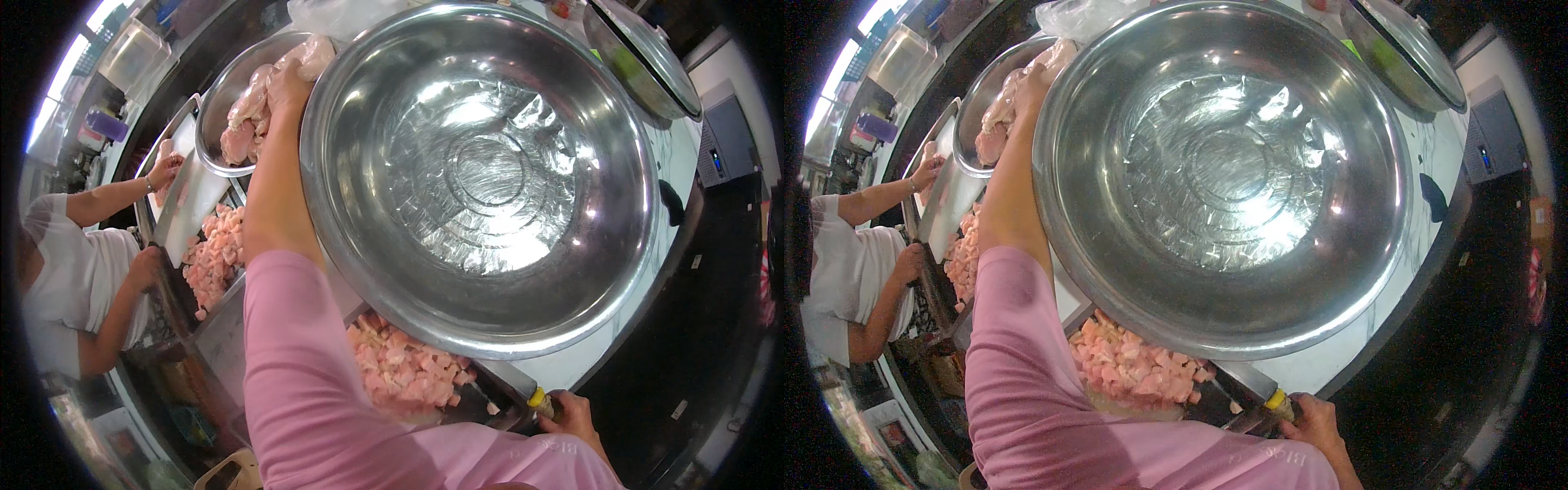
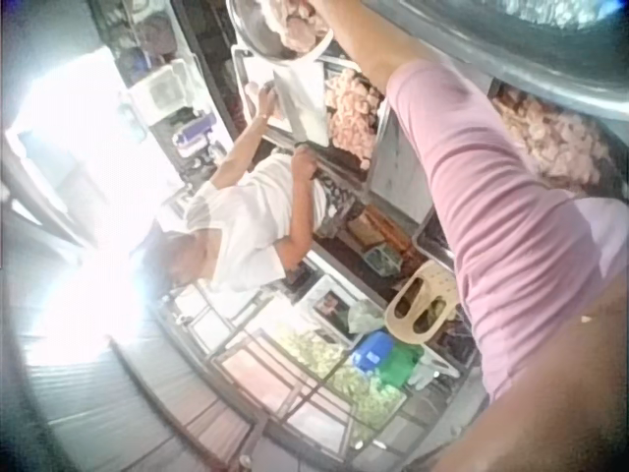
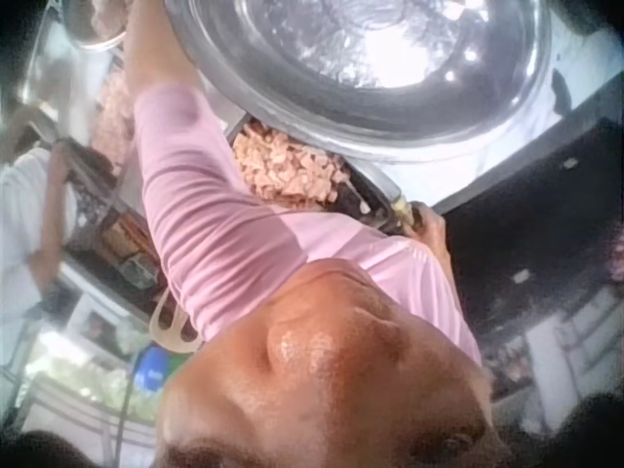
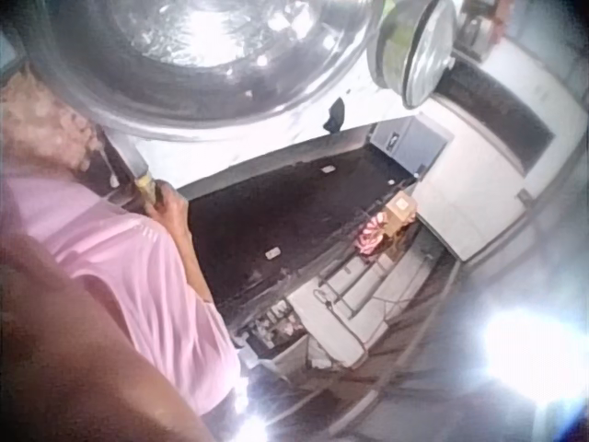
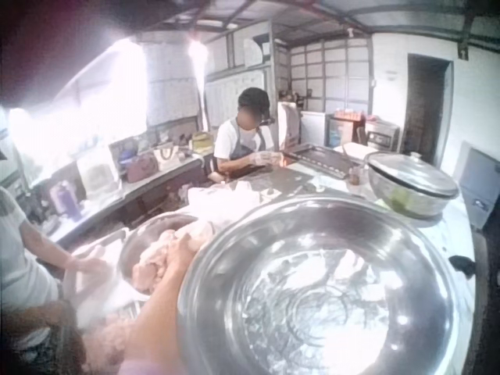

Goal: The person cuts raw chicken pieces into smaller chunks using a knife on a white cutting board. They repeatedly slice the meat and transfer the cut pieces into a large metal bowl.

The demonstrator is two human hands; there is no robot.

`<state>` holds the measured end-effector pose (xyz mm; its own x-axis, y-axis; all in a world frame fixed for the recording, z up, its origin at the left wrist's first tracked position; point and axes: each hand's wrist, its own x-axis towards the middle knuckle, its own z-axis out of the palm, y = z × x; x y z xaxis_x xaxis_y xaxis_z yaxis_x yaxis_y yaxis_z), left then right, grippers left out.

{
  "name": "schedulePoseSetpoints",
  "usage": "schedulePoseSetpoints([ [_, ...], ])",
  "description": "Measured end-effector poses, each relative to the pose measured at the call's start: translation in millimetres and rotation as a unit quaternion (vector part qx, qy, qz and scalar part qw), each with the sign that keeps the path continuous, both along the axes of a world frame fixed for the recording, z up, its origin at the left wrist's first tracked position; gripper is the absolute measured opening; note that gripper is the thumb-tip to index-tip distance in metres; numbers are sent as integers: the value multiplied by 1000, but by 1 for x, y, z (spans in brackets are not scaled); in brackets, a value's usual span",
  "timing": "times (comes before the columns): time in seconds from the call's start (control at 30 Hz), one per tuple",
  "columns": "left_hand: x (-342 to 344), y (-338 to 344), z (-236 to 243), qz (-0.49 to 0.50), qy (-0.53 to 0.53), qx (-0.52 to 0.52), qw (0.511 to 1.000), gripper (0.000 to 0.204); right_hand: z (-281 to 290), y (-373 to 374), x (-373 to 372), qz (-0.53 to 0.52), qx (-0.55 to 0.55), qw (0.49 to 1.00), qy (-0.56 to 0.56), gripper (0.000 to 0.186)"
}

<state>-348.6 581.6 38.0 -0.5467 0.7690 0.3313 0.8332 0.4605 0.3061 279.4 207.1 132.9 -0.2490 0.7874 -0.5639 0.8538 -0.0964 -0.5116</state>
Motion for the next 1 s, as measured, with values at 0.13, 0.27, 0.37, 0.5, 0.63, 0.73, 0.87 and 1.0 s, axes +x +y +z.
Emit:
schedulePoseSetpoints([
  [0.13, 5, -8, 26, -35, -106, -25, 993, 52, -1, -3, 6, -3, 6, 1000, 7, 41],
  [0.27, -12, -14, 49, -57, -133, -11, 989, 53, -3, -10, 11, -12, 28, 999, 42, 39],
  [0.37, -33, -18, 77, -49, -147, -4, 988, 53, -7, -13, 19, 13, 58, 995, 78, 38],
  [0.5, -34, -44, 134, -93, -138, 0, 986, 51, -11, -20, 23, 20, 70, 990, 121, 37],
  [0.63, -17, -107, 180, -81, -90, 52, 991, 52, -2, -21, 25, 31, 75, 989, 122, 35],
  [0.73, -9, -184, 196, -103, -212, 106, 966, 48, -13, -23, 43, 71, 94, 983, 140, 35],
  [0.87, 70, -310, 235, -110, -267, 142, 947, 36, -21, -26, 59, 79, 88, 976, 185, 34],
  [1.0, 117, -450, 204, -28, -195, 53, 979, 55, -32, -22, 75, 88, 75, 968, 222, 34],
])
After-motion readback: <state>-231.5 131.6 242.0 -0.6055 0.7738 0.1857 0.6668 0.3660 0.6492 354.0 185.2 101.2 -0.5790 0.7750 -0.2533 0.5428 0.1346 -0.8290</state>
